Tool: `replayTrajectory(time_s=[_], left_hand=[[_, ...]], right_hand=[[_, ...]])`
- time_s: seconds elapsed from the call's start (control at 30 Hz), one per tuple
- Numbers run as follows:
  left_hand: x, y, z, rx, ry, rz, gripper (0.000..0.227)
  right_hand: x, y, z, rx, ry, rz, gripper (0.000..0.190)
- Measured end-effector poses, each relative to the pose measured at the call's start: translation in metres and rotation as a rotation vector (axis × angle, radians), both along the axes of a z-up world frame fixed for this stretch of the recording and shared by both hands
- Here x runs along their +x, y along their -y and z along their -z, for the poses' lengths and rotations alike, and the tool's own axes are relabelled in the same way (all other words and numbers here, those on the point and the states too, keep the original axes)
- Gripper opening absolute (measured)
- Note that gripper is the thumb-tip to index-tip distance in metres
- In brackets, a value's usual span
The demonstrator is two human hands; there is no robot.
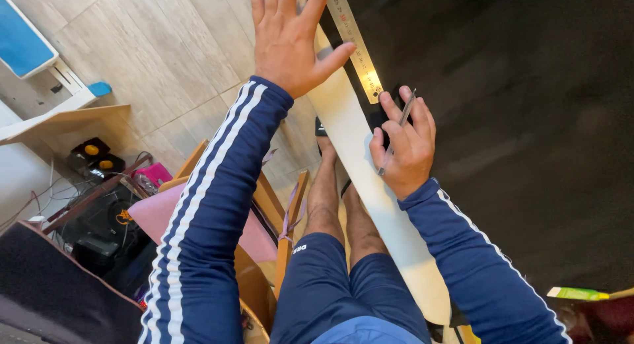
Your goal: Marking lines on a piece of black leather using a metal ruler and a pen
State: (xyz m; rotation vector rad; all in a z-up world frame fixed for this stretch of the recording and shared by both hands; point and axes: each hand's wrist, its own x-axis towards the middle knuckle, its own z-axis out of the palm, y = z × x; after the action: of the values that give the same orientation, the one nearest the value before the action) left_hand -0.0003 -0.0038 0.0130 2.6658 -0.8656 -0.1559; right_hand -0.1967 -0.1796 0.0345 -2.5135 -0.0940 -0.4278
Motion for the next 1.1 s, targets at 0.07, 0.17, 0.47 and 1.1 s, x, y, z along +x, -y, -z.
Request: replayTrajectory(time_s=[0.07, 0.17, 0.47, 1.1], left_hand=[[-0.001, 0.003, -0.003, -0.006, 0.005, 0.001, 0.078], [0.001, 0.006, -0.002, 0.021, 0.051, -0.011, 0.077], [0.004, 0.006, 0.004, 0.063, 0.061, 0.014, 0.078], [0.005, 0.004, 0.006, 0.045, 0.02, 0.014, 0.083]], right_hand=[[-0.001, 0.0, -0.002, -0.006, 0.001, 0.002, 0.013], [0.003, 0.001, -0.001, -0.007, 0.007, 0.002, 0.012], [0.003, 0.003, -0.007, 0.411, 0.111, 0.191, 0.002], [-0.032, 0.033, -0.032, 0.053, -0.148, -0.225, 0.008]])
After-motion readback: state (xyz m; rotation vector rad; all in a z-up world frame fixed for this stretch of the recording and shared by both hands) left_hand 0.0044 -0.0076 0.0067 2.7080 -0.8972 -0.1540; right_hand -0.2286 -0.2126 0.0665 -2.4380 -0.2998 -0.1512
